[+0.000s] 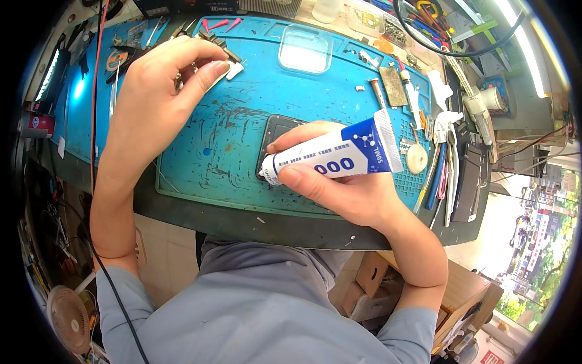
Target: The person uses a screwdriver to remove screws from a disassembled smartphone on a blue workbench. They then use tweezers to manipulate internal components and apply adhesive from a tube to the device's frame.
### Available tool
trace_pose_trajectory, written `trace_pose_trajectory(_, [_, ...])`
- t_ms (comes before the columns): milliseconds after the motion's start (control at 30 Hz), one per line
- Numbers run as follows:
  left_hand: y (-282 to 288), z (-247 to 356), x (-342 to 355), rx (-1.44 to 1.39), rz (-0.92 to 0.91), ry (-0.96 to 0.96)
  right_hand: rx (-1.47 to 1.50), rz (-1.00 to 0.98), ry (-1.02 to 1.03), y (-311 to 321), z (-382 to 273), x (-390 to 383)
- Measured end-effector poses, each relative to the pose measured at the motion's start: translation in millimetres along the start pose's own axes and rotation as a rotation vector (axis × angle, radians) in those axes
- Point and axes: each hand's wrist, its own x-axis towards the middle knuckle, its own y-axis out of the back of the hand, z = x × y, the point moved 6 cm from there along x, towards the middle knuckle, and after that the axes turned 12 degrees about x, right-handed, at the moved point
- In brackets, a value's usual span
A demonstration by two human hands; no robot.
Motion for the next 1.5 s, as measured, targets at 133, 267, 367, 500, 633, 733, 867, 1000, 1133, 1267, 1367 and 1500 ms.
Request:
trace_pose_trajectory(133, [-1.7,-0.3,-0.2,-0.003,-0.014,-0.001,0.007,0.002,-0.013,0.4,0.7,-0.4])
trace_pose_trajectory(267, [-2.4,-1.3,-0.4,-0.001,-0.025,0.006,-0.023,-0.027,-0.032,1.2,1.5,-0.2])
trace_pose_trajectory(367, [-2.5,-1.3,-0.6,0.000,-0.019,0.005,-0.008,-0.005,-0.037,0.7,1.0,-0.3])
trace_pose_trajectory(500, [-1.7,-1.2,0.0,-0.001,-0.026,0.011,0.027,0.027,-0.036,0.2,0.9,-0.8])
trace_pose_trajectory(633, [-1.2,-2.3,0.0,-0.008,-0.032,0.021,0.026,0.036,-0.037,0.2,0.4,-0.8])
trace_pose_trajectory(733, [-1.2,-2.2,-0.1,-0.006,-0.030,0.018,0.023,0.055,-0.037,0.6,0.4,-1.4])
trace_pose_trajectory(867, [-0.9,-2.2,0.2,-0.005,-0.032,0.019,0.027,0.068,-0.028,0.6,0.7,-1.9])
trace_pose_trajectory(1000, [-1.0,-2.4,-0.2,-0.006,-0.028,0.019,-0.078,-0.046,-0.058,2.6,1.1,-0.9])
trace_pose_trajectory(1133, [-2.0,-1.9,0.4,-0.003,-0.031,0.015,-0.035,0.006,-0.049,1.6,0.5,-2.0])
trace_pose_trajectory(1267, [-1.0,-1.5,0.1,0.000,-0.042,0.016,0.020,0.071,-0.045,0.2,0.5,-2.6])
trace_pose_trajectory(1367, [-1.3,-2.0,0.1,0.002,-0.045,0.016,0.018,0.082,-0.050,0.3,0.7,-3.2])
trace_pose_trajectory(1500, [-2.0,-2.5,0.1,0.005,-0.052,0.020,0.044,0.095,-0.072,0.3,0.6,-4.6])
